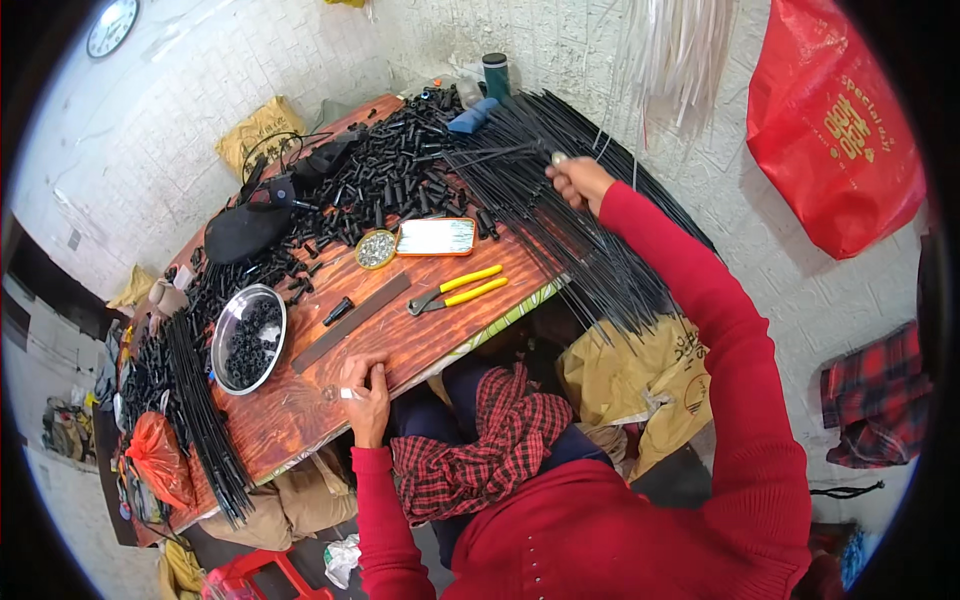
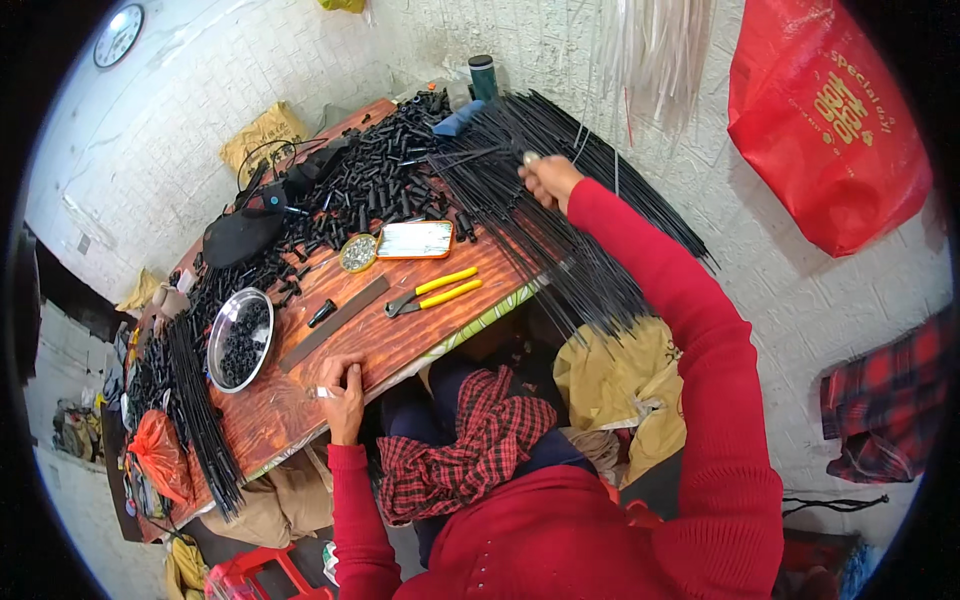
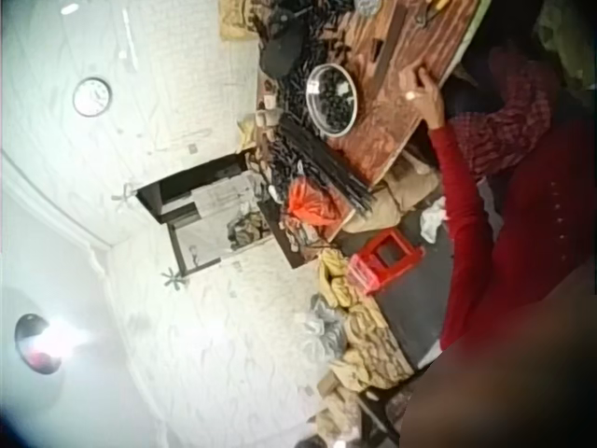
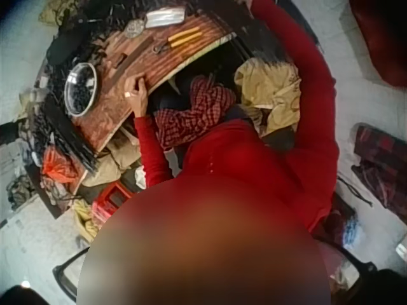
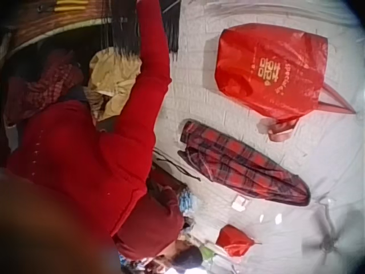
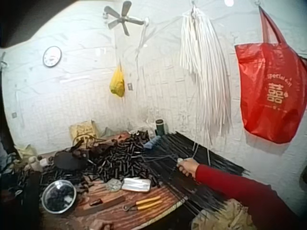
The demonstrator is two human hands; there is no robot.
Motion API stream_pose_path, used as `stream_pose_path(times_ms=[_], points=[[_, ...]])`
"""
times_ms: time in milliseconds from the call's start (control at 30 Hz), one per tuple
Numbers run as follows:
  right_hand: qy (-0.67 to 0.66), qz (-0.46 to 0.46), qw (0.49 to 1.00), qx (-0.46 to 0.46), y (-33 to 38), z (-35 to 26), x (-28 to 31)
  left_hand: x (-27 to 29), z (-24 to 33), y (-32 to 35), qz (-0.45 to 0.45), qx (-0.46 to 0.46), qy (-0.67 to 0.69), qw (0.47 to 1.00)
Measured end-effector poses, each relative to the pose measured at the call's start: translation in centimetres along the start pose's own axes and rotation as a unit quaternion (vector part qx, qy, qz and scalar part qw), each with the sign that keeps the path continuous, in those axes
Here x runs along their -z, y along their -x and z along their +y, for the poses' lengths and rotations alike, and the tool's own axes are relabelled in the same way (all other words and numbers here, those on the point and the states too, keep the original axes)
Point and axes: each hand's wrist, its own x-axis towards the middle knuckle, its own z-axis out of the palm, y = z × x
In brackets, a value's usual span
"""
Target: Assembling mechanical components by attaching plastic connectors to bundles of black rods and using pliers to secure them.
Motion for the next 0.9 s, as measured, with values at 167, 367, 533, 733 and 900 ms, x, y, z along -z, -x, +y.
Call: stream_pose_path(times_ms=[167, 367, 533, 733, 900], points=[[-0.155, -0.082, 0.984, 0.044, 1.1, -6.2, -1.5, 0.1, -0.6, 0.2, 0.010, 0.003, -0.012, 1.000], [-0.258, -0.301, 0.905, 0.156, 3.3, -9.3, -5.1, 0.1, -0.9, 0.3, 0.016, -0.011, -0.021, 1.000], [-0.204, -0.333, 0.885, 0.254, 9.2, -10.0, -12.0, -0.1, -1.0, 0.3, 0.027, -0.003, -0.028, 0.999], [-0.244, -0.375, 0.806, 0.387, 13.7, -9.3, -20.8, 0.9, 0.6, 1.1, 0.105, 0.056, 0.149, 0.982], [-0.198, -0.297, 0.799, 0.485, 15.0, -5.5, -27.1, 2.2, 1.3, 3.8, 0.144, 0.055, 0.166, 0.974]])
